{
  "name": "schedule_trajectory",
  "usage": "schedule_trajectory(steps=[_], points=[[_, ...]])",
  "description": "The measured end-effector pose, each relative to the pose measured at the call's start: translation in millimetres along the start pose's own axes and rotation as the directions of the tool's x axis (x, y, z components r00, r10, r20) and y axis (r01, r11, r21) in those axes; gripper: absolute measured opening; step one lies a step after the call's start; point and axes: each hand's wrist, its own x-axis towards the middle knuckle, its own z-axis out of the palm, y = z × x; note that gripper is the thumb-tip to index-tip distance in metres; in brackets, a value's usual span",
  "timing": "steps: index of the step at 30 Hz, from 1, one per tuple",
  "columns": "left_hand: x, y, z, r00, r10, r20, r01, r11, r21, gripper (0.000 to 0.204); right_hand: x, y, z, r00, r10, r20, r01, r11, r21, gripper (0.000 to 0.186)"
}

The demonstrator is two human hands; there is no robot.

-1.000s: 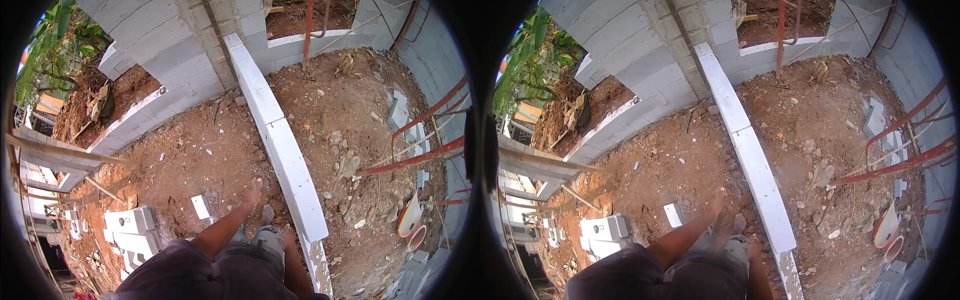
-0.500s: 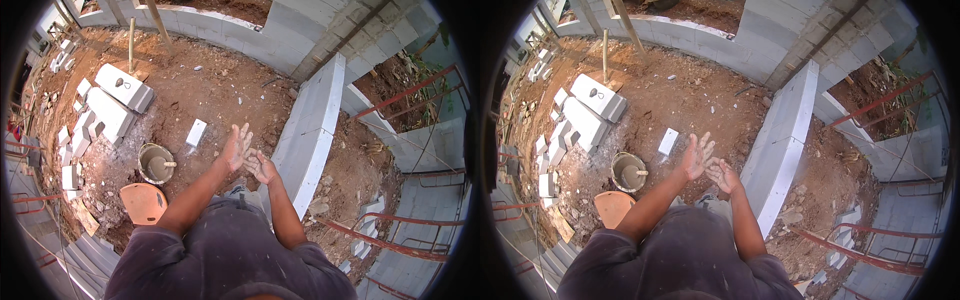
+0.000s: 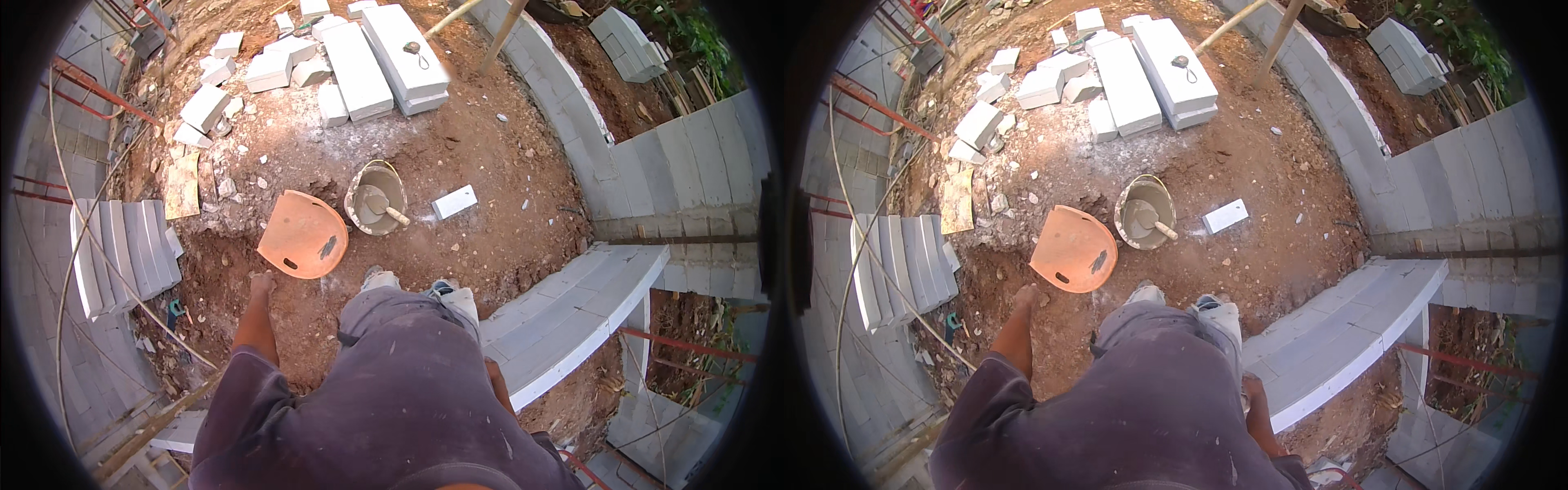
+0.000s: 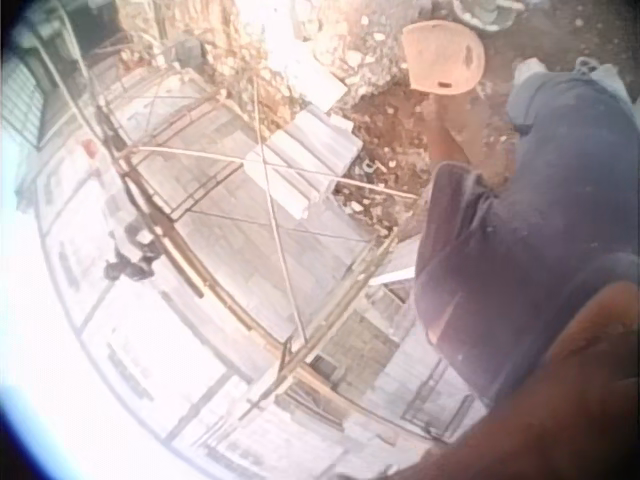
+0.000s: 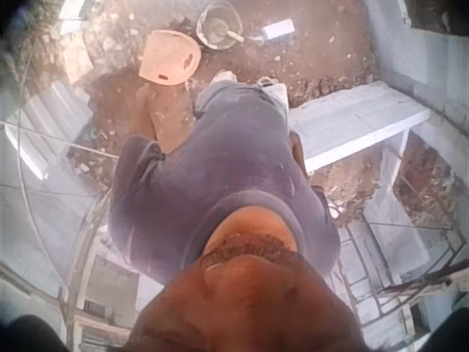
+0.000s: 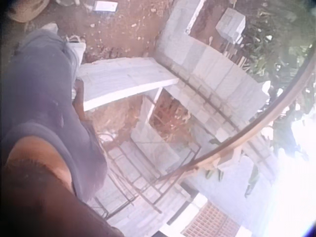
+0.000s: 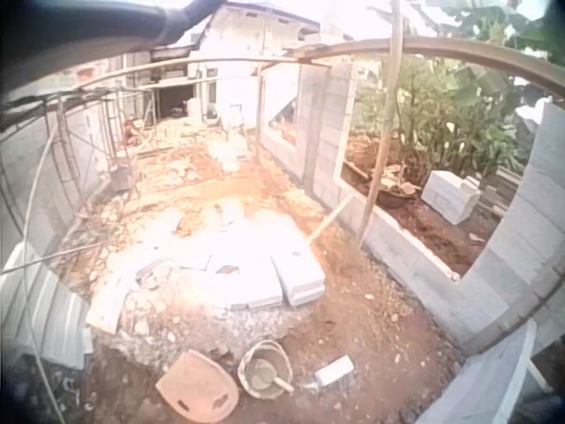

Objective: The person picks up white rectangular blocks and places them along a low wall. Using a trowel, they scoop mortar from a bucket and spread it between the blocks to secure them in place. The person repeats this process, adding mortar and positioning additional blocks along the wall.

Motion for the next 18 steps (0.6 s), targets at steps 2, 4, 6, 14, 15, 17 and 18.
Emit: schedule_trajectory(steps=[2,4,6,14,15,17,18], points=[[1,-89,-67,0.997,-0.081,0.017,0.082,0.996,-0.037,0.045,4,-65,9,1.000,-0.005,0.007,0.005,0.997,-0.078,0.033],[-8,-206,-132,0.976,-0.159,-0.148,0.136,0.979,-0.153,0.044,11,-153,47,0.999,0.041,-0.014,-0.042,0.990,-0.137,0.032],[-37,-215,-88,0.956,-0.232,-0.178,0.211,0.969,-0.130,0.047,23,-207,28,0.998,0.043,-0.050,-0.047,0.996,-0.082,0.032],[-120,-70,99,0.919,-0.216,0.328,0.321,0.895,-0.310,0.060,268,-356,-61,0.919,-0.387,-0.068,0.298,0.799,-0.522,0.036],[-122,-38,87,0.909,-0.147,0.389,0.233,0.955,-0.185,0.059,274,-398,-33,0.904,-0.427,-0.011,0.360,0.775,-0.519,0.036],[-151,57,43,0.900,-0.104,0.422,0.147,0.987,-0.070,0.058,247,-497,23,0.912,-0.384,0.144,0.406,0.794,-0.452,0.037],[-158,102,34,0.906,-0.072,0.418,0.116,0.990,-0.082,0.059,250,-525,21,0.902,-0.411,0.131,0.419,0.765,-0.490,0.037]])
